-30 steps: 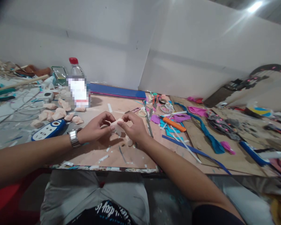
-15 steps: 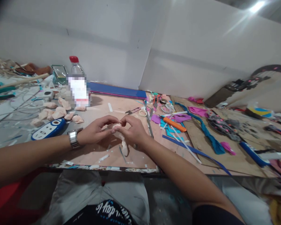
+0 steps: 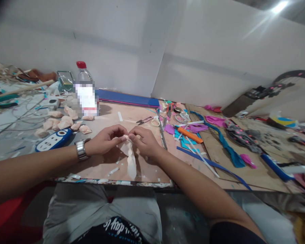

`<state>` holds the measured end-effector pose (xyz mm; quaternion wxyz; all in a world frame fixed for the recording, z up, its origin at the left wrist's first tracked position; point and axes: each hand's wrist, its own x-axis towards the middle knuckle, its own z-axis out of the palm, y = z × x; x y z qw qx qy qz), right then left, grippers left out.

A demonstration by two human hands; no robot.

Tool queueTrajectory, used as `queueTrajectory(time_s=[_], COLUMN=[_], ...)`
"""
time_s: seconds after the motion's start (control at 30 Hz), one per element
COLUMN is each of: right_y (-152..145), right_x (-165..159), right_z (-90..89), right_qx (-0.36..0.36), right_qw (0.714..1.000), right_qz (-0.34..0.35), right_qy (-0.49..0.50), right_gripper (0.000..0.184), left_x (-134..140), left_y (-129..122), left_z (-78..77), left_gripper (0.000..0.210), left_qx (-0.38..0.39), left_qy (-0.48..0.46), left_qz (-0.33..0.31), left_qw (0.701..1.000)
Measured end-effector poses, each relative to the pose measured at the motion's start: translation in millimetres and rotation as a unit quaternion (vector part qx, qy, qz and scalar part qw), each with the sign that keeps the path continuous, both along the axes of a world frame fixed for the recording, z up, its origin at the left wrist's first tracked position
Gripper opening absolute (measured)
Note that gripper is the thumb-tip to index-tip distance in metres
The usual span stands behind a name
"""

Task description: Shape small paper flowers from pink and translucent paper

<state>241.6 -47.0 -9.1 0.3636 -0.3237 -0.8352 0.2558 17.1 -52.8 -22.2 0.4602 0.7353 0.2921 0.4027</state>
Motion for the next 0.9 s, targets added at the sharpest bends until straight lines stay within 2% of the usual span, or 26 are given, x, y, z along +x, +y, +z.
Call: queueTrajectory(time_s=[0.47, 0.9], right_y=[-3.9, -0.4], right_x=[-1.8, -1.9], right_z=[7.1, 4.6], right_qx=[0.008, 0.073], right_qw=[1.000, 0.994], right_qz=[-0.005, -0.038], right_qy=[-0.013, -0.078], right_gripper=[0.022, 0.019], left_x=[0.0, -1.7], left_y=[-0.3, 4.1], left_z=[-0.5, -2.6], left_gripper=[0.027, 0.030], left_qx=[0.003, -0.004], left_qy=[-0.013, -0.005], left_qz=[0.017, 0.043], left_qw=[1.000, 0.999])
